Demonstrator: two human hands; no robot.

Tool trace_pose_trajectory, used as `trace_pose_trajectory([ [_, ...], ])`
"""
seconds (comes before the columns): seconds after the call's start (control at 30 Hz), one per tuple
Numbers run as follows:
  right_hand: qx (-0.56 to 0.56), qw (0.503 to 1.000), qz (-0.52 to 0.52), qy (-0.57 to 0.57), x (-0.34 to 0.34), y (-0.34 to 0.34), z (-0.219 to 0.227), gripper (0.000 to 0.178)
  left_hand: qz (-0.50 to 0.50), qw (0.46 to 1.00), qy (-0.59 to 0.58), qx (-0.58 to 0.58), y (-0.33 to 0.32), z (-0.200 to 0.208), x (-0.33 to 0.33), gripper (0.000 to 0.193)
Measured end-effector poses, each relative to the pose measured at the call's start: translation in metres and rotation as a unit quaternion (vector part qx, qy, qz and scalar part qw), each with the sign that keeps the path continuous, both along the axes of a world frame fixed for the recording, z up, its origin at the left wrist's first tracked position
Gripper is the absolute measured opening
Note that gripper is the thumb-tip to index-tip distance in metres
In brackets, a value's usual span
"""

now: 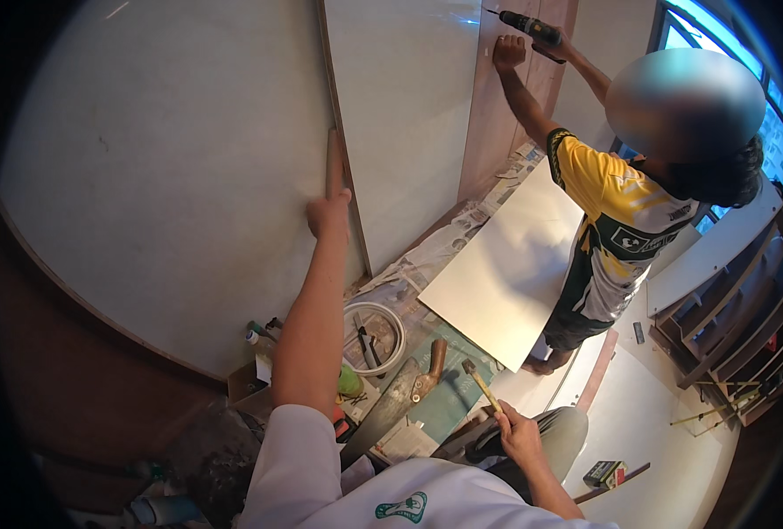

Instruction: The person uses a hammer to tap wooden trim pieces onto a white cabinet panel. They also use a hand saw to cut a small wooden strip and a power drill to secure components. Another person assists by holding panels and using a drill nearby.

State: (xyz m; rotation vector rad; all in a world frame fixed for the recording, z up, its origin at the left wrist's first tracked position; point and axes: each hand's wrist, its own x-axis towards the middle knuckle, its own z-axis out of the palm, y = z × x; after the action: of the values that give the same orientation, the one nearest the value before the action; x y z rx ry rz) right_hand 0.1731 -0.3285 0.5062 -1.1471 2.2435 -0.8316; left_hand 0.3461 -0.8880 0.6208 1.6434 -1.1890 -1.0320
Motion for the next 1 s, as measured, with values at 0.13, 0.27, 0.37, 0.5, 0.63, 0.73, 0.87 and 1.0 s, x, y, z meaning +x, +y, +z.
trace_pose_trajectory([
  [0.13,0.01,0.999,0.002,0.045,-0.005,0.007,-0.006,0.034,0.134,0.964,-0.165,-0.162,0.052,-0.002,-0.031,0.049],
  [0.27,-0.013,1.0,-0.01,0.012,0.0,0.007,-0.022,0.033,0.119,0.917,-0.294,-0.241,0.054,0.006,-0.011,0.039],
  [0.37,0.004,1.0,-0.022,-0.001,0.002,0.007,-0.021,0.033,0.08,0.844,-0.424,-0.319,0.04,0.002,0.02,0.036],
  [0.5,0.033,0.998,-0.042,-0.023,-0.002,0.012,-0.017,0.035,0.115,0.732,-0.542,-0.396,0.041,0.036,0.071,0.029],
  [0.63,0.021,0.998,-0.061,0.002,-0.016,0.025,-0.025,0.035,0.043,0.668,-0.601,-0.436,0.062,0.112,0.086,0.024],
  [0.73,0.009,0.998,-0.053,0.029,-0.018,0.028,-0.017,0.035,-0.063,0.61,-0.583,-0.532,0.048,0.131,0.117,0.024],
  [0.87,0.01,0.997,-0.08,-0.001,-0.019,0.037,-0.024,0.035,-0.064,0.677,-0.604,-0.416,0.068,0.066,0.114,0.028],
  [1.0,0.008,0.998,-0.069,-0.004,-0.019,0.039,-0.014,0.036,-0.024,0.722,-0.564,-0.4,0.089,0.0,0.137,0.027],
])
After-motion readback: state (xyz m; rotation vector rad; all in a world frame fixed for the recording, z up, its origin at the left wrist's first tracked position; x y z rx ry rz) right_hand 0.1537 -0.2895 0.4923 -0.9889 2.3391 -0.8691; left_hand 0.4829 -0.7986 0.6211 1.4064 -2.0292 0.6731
